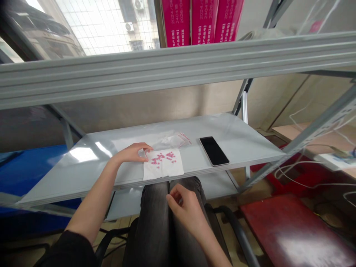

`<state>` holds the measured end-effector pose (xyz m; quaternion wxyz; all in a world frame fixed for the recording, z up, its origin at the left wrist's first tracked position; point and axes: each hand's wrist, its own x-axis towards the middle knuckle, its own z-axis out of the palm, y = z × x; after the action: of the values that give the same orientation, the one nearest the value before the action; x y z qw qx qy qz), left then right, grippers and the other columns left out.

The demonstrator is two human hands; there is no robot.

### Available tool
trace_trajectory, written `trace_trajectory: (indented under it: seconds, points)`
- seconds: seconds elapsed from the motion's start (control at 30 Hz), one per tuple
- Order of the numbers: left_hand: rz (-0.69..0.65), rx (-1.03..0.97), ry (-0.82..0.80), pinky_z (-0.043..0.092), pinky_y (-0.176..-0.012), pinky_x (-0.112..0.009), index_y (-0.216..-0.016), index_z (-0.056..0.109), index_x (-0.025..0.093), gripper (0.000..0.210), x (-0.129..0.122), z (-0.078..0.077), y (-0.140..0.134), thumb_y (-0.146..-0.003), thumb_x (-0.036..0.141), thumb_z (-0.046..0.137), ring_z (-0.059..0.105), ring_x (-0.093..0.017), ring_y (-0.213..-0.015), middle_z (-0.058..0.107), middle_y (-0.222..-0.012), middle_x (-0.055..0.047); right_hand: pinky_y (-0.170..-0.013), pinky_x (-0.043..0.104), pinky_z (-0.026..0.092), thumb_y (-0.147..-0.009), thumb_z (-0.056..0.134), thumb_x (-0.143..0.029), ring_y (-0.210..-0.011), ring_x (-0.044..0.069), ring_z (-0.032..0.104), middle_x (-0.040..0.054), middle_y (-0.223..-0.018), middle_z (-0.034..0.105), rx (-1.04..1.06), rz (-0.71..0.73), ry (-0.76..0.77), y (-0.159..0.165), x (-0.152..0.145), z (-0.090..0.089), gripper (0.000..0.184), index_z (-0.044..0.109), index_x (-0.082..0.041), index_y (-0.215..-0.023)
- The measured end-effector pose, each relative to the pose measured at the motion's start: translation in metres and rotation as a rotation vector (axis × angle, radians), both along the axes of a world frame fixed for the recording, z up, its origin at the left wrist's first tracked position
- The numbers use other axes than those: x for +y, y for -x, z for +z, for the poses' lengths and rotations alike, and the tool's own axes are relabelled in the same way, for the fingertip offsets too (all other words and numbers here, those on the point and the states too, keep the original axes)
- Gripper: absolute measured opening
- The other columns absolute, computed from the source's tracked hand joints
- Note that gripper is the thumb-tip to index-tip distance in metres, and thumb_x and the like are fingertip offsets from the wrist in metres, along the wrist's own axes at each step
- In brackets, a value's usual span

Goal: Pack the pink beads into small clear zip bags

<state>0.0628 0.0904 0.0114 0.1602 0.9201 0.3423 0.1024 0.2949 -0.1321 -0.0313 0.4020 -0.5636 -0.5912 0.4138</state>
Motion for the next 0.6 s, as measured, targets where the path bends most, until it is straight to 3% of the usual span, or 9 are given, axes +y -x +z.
trace_trajectory:
  seconds: [0.2, 0.33, 0.47, 0.6]
  points:
    - [0.0, 0.166, -0.054, 0.045, -0.081, -0.032, -0.107, 0.069, 0.021, 0.041, 0.013, 0.007, -0.006, -0.067, 0.027, 0.068, 0.063, -0.025, -0.092, 0.071, -0.102, -0.006, -0.054, 0.024, 0.038, -0.085, 0.054, -0.028, -0.059, 0.013, 0.054, 0.0001, -0.063, 0.057, -0.012, 0.011, -0.016, 0.002, -0.002, -0.002, 0.018, 0.057, -0.016, -0.071]
    - [0.013, 0.264, -0.092, 0.041, -0.086, -0.036, -0.105, 0.069, 0.024, 0.04, 0.01, 0.01, -0.014, -0.066, 0.025, 0.066, 0.061, -0.026, -0.096, 0.071, -0.103, -0.005, -0.057, 0.025, 0.044, -0.087, 0.052, -0.026, -0.068, 0.017, 0.061, 0.0038, -0.075, 0.064, -0.035, -0.022, -0.063, 0.006, 0.0, -0.007, 0.014, 0.06, -0.017, -0.081]
    - [0.005, 0.355, -0.119, 0.037, -0.09, -0.04, -0.103, 0.068, 0.024, 0.037, 0.005, 0.013, -0.023, -0.065, 0.023, 0.065, 0.059, -0.029, -0.1, 0.071, -0.103, -0.006, -0.086, 0.039, 0.051, -0.087, 0.05, -0.018, -0.101, 0.025, 0.061, 0.0107, -0.102, 0.068, -0.269, -0.116, -0.371, 0.012, 0.008, -0.019, 0.021, 0.062, -0.016, -0.104]
    - [0.0, 0.423, -0.148, 0.035, -0.092, -0.043, -0.105, 0.068, 0.023, 0.038, -0.003, 0.018, -0.032, -0.067, 0.021, 0.063, 0.057, -0.03, -0.104, 0.07, -0.106, -0.009, -0.11, 0.055, 0.033, -0.087, 0.051, -0.016, -0.137, 0.034, 0.037, 0.0146, -0.138, 0.055, -0.62, -0.124, -0.538, 0.024, 0.022, -0.033, 0.045, 0.052, -0.013, -0.132]
